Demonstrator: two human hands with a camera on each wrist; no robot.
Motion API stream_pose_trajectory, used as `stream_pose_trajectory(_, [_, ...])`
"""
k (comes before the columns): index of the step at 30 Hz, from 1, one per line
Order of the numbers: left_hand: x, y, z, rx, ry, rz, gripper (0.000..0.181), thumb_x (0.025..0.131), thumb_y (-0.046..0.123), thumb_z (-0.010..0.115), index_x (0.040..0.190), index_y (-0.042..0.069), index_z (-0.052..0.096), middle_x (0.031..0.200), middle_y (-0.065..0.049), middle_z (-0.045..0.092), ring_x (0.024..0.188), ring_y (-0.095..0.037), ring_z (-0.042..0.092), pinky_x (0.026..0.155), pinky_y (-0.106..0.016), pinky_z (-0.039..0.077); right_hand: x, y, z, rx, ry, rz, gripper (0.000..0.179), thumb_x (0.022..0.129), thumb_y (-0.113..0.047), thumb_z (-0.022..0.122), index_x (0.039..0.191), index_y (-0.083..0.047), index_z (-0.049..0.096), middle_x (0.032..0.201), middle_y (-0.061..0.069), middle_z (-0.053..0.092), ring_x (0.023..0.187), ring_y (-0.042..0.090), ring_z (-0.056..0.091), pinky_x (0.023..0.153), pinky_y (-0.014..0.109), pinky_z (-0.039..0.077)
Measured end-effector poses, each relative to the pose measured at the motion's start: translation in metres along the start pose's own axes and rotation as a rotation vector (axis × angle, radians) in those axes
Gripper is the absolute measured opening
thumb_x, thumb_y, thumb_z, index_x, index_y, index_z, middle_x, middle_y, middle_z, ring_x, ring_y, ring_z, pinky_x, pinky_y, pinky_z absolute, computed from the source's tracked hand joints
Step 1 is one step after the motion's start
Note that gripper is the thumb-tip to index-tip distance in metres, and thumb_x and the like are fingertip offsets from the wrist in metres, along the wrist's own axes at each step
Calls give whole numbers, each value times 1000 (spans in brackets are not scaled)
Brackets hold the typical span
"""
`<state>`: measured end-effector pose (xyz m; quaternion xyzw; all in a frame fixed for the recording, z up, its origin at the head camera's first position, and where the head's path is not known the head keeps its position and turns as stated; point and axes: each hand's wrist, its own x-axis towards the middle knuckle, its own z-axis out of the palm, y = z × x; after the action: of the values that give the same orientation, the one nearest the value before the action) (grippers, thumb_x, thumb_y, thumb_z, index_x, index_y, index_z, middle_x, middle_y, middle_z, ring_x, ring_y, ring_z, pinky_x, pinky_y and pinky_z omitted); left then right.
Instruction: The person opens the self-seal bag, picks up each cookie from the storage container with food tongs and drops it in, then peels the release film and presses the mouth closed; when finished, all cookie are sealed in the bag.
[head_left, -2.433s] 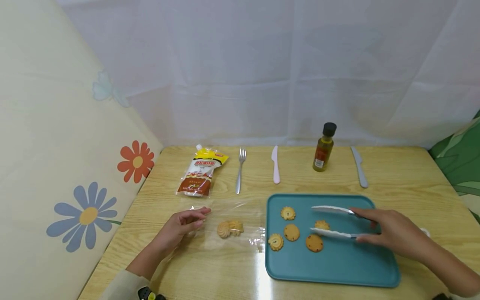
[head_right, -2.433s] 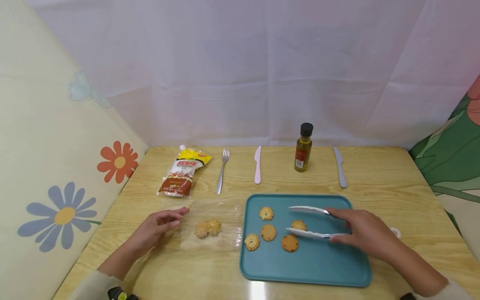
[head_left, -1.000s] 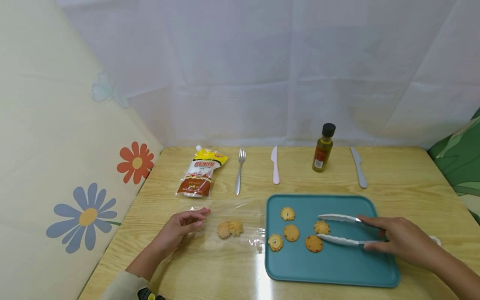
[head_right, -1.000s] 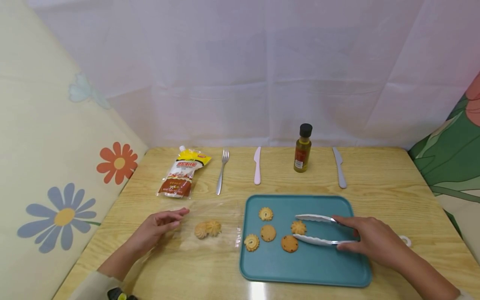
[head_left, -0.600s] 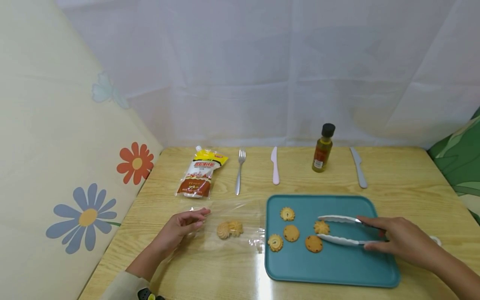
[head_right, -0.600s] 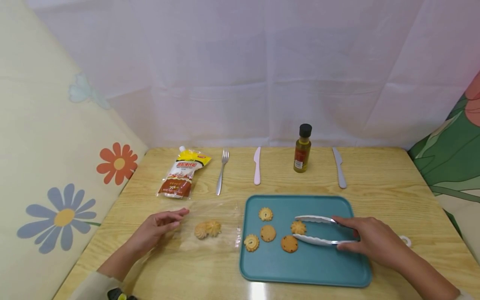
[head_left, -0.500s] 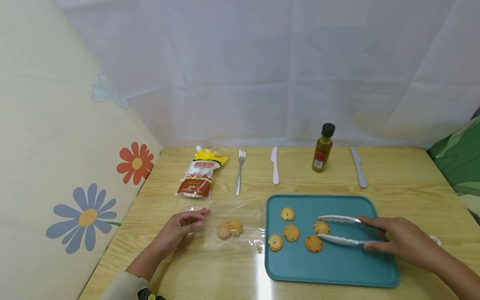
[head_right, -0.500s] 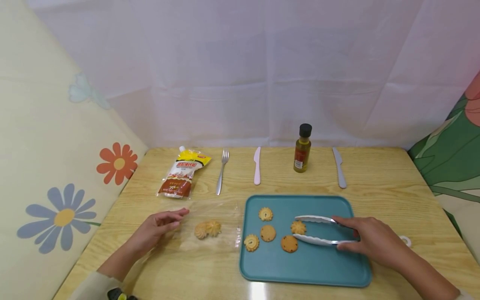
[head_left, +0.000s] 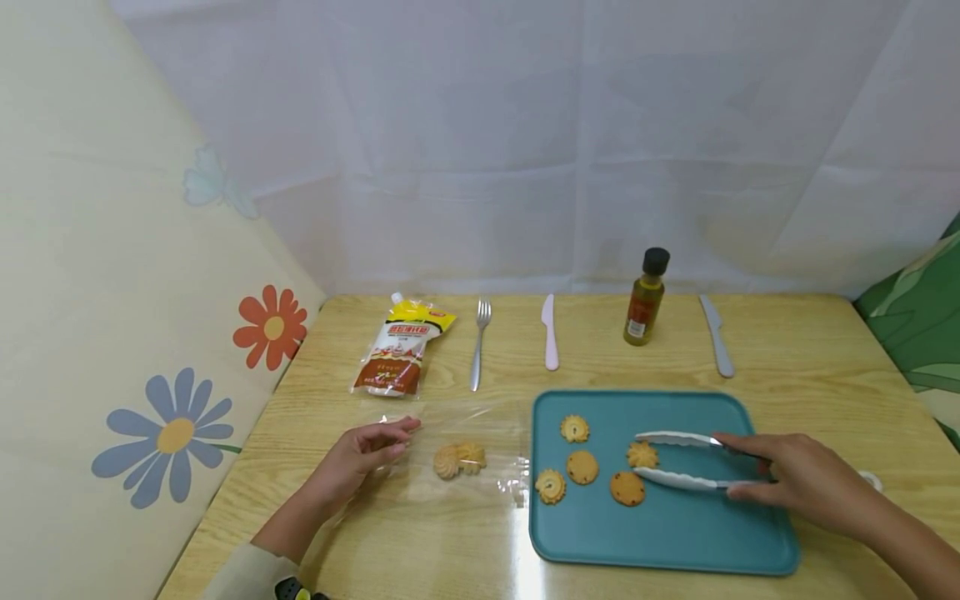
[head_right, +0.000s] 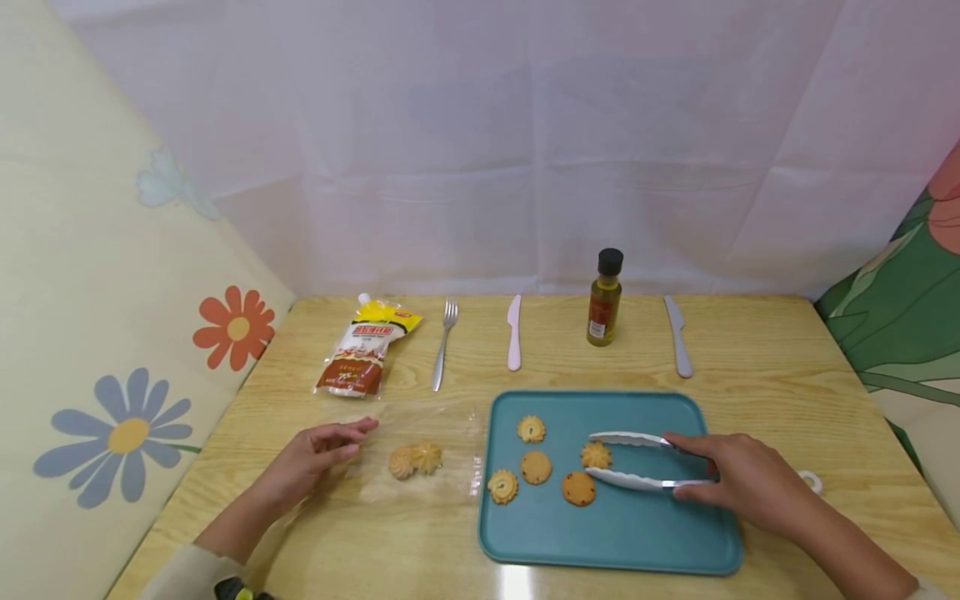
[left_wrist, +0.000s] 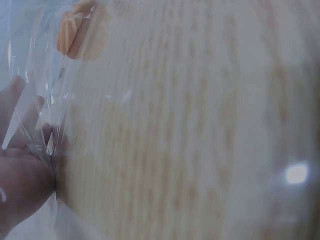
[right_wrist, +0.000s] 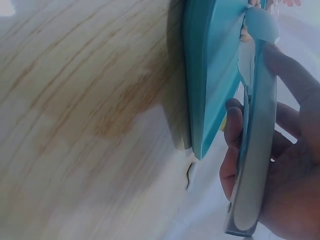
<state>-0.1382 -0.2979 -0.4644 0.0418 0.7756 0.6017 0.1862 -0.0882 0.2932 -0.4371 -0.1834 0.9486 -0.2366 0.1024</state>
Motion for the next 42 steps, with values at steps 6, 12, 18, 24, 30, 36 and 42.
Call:
stream_pose_trajectory(6, [0,0,0,-7,1,-11,36,99,17,70,124,-8,66,155,-17,50,130,5,52,102,-14,44,1,-2,-1,0,-6,5,73,83,-49,82,142,-11,64,73,-15,52,57,1,38,51,23,36])
stream_pose_trajectory(12, [1,-1,-1,-12,0,-6,35,100,17,69,124,-8,66,154,-17,51,131,4,52,102,-15,45,4,-4,-2,-16,-10,-4,72,83,-50,81,142,-12,64,70,-15,50,57,1,38,51,23,35])
stream_pose_trajectory(18, [0,-1,-1,-8,2,-12,35,100,17,69,124,-7,66,154,-16,52,132,3,52,101,-15,45,9,-8,-4,-28,-19,-14,74,84,-55,79,143,-13,63,71,-17,52,57,0,39,51,23,35])
stream_pose_trajectory(24, [0,-1,-1,3,1,-13,35,100,18,69,125,-6,67,154,-15,52,134,1,51,102,-14,45,13,-13,-6,-18,-13,-34,71,84,-52,80,143,-14,63,74,-18,55,57,0,40,51,23,36])
stream_pose_trajectory(30, [1,-1,-2,6,2,-13,36,100,19,70,125,-6,67,154,-15,52,137,-2,50,102,-14,44,20,-19,-5,-17,-1,-68,71,84,-51,81,142,-14,64,77,-18,57,56,0,39,50,23,36])
stream_pose_trajectory(36, [0,1,-1,6,4,-19,36,99,19,70,125,-6,67,154,-15,52,136,-1,50,102,-14,44,29,-28,-4,-19,1,-82,69,84,-50,81,142,-16,64,78,-17,58,56,0,40,50,22,36])
stream_pose_trajectory(42, [0,0,-1,-2,2,-9,35,99,19,70,124,-7,67,154,-15,52,133,3,51,101,-14,45,40,-38,-4,-9,2,-106,68,85,-49,81,143,-17,64,84,-16,62,59,0,40,51,23,36])
